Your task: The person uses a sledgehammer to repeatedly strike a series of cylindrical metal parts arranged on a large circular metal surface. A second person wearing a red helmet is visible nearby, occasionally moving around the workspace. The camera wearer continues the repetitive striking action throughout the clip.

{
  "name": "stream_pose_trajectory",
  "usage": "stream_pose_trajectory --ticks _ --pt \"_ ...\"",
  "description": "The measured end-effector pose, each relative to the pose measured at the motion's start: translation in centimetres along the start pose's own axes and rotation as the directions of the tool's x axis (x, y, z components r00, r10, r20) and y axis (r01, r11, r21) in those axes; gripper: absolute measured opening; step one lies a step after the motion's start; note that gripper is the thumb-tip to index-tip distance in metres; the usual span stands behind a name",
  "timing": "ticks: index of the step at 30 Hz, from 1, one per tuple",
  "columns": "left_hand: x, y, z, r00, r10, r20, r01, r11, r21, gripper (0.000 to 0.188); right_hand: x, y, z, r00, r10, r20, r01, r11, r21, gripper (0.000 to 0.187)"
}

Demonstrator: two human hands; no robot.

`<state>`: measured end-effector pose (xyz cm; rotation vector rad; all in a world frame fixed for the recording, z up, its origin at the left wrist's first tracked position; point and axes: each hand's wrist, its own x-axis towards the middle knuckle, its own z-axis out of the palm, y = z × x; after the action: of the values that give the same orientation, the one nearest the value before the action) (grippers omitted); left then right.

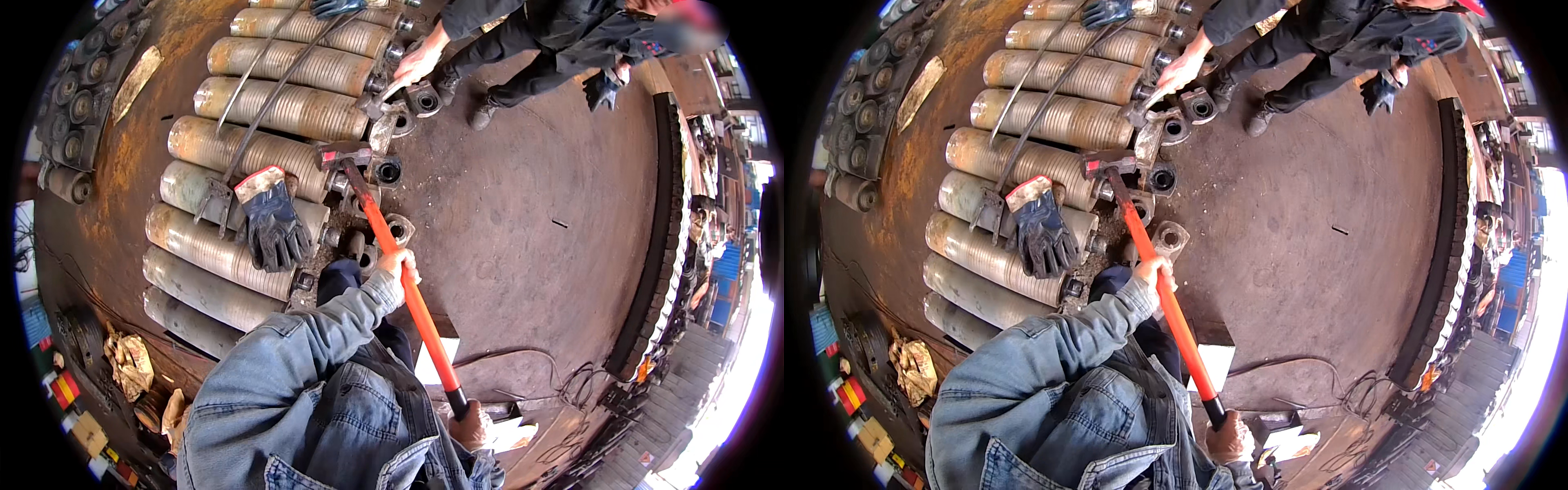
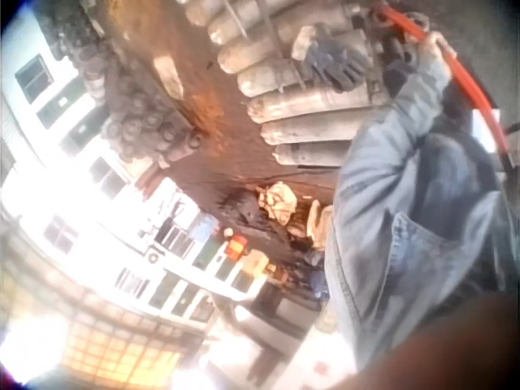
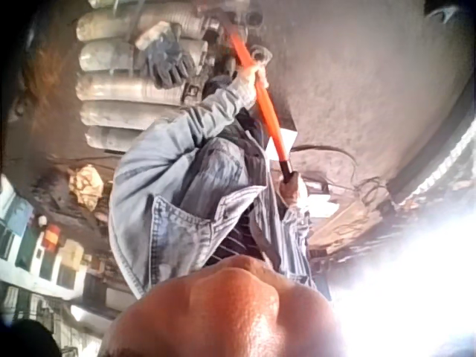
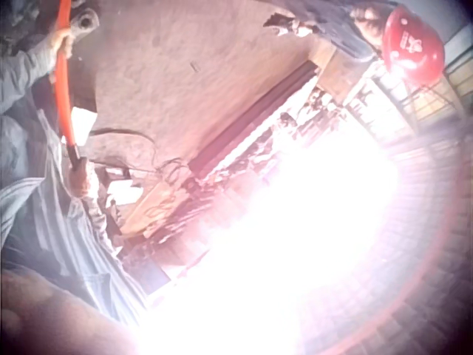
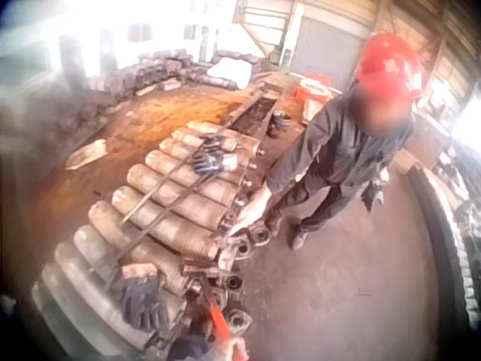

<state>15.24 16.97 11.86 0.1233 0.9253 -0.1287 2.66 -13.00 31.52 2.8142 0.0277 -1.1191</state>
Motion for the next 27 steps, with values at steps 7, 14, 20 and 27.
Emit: stream_pose_trajectory --ticks 7,14,20,27 --pt "-0.8 1.4 0.7 0.999 0.049 0.019 -0.046 0.994 -0.099 0.012 1.5 -0.1 -2.1 0.986 -0.153 -0.063 0.154 0.988 -0.001 0.036" --pt "-5.1 6.1 -1.0 0.968 0.249 -0.018 -0.25 0.961 -0.117 0.011 6.6 -0.8 0.2 0.908 -0.398 -0.129 0.401 0.916 -0.008 0.033" --pt "-15.6 17.3 2.3 0.666 0.738 0.106 -0.746 0.658 0.107 0.016 13.8 -12.1 -4.6 0.699 -0.701 -0.142 0.715 0.682 0.152 0.043" --pt "-34.2 34.2 7.2 0.259 0.829 0.496 -0.965 0.24 0.103 0.014 13.6 -28.1 -16.5 0.185 -0.867 -0.463 0.983 0.157 0.098 0.036"
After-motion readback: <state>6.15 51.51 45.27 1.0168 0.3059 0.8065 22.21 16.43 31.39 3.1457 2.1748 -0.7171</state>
